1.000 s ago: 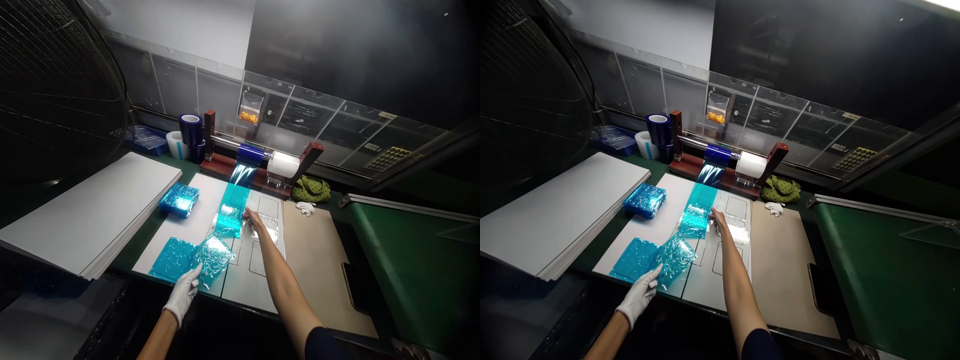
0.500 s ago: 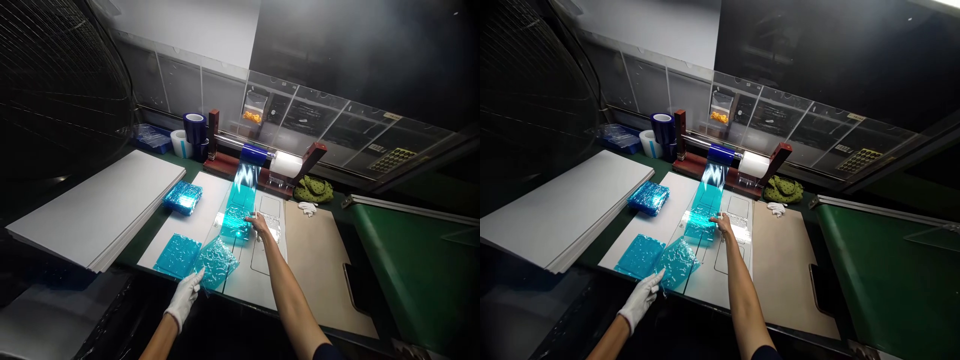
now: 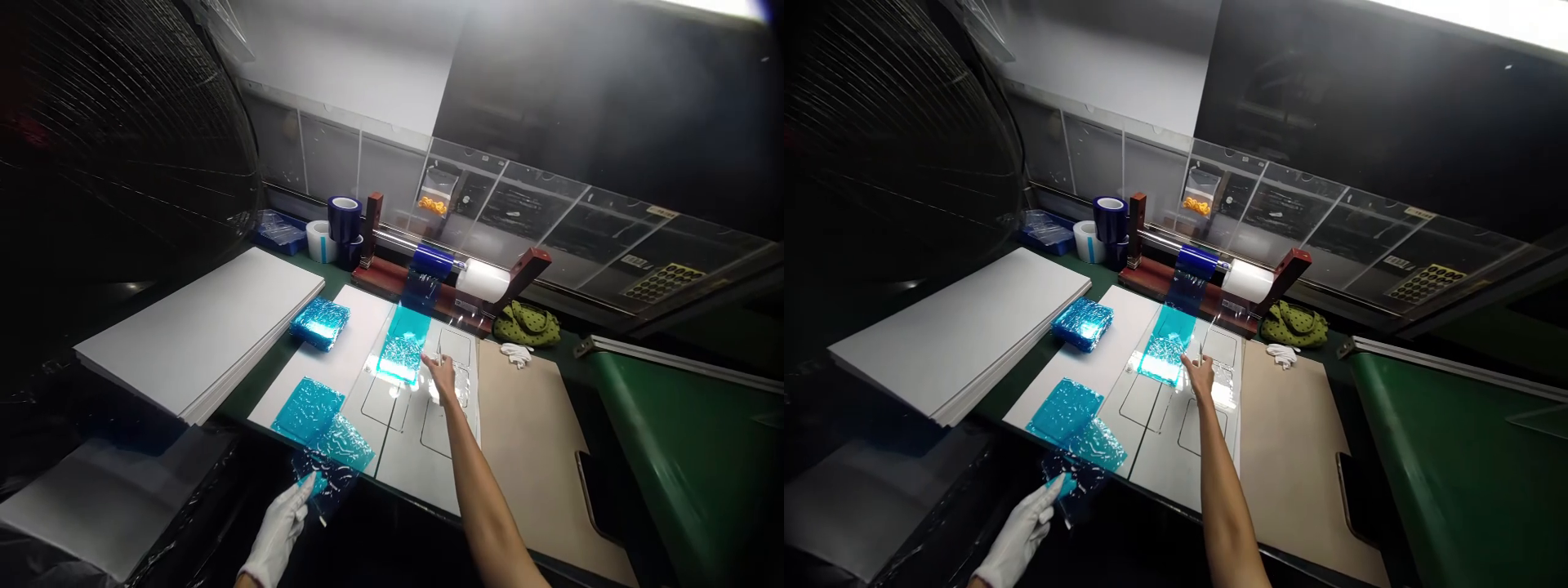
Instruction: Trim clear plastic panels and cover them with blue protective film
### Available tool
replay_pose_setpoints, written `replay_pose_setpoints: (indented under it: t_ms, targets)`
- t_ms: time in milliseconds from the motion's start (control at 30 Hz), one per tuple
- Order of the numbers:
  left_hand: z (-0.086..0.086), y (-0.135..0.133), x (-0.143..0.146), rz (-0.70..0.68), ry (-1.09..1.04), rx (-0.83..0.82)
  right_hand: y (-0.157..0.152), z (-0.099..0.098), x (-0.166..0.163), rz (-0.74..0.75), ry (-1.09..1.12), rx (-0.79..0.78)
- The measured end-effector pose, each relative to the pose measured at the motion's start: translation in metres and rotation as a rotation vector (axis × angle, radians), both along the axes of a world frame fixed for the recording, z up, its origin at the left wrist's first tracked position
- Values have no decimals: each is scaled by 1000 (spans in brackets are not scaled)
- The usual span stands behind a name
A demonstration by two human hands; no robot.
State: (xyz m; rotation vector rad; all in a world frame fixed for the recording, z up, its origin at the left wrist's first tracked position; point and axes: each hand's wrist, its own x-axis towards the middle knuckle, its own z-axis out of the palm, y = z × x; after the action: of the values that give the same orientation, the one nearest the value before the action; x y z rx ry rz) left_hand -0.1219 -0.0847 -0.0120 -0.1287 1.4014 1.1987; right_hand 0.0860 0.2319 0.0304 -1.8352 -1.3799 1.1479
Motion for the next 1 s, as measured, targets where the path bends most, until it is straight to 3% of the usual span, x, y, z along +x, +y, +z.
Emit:
replay_pose_setpoints:
  t_ms: [133,233,367,467,600,733,867,1000]
  targets:
    - [1,0,1,138,-37,9,-36,22,12,32,-36,101]
    - [-1,2,-4,228,-22,22,-78,25,21,126,-29,144]
    - [-5,16,-21,319,34,35,-132,5,37,254,19,59]
    - [-10,37,-33,339,77,52,-157,-15,50,259,79,-28]
    - [-16,61,-44,315,135,45,-170,-26,65,229,92,-43]
    - [-22,71,-48,251,206,17,-174,-22,74,217,66,-35]
    - [-25,71,-50,147,302,-30,-174,-17,79,212,55,-17]
    - [-17,54,-60,-9,449,-101,-166,-22,90,160,38,5]
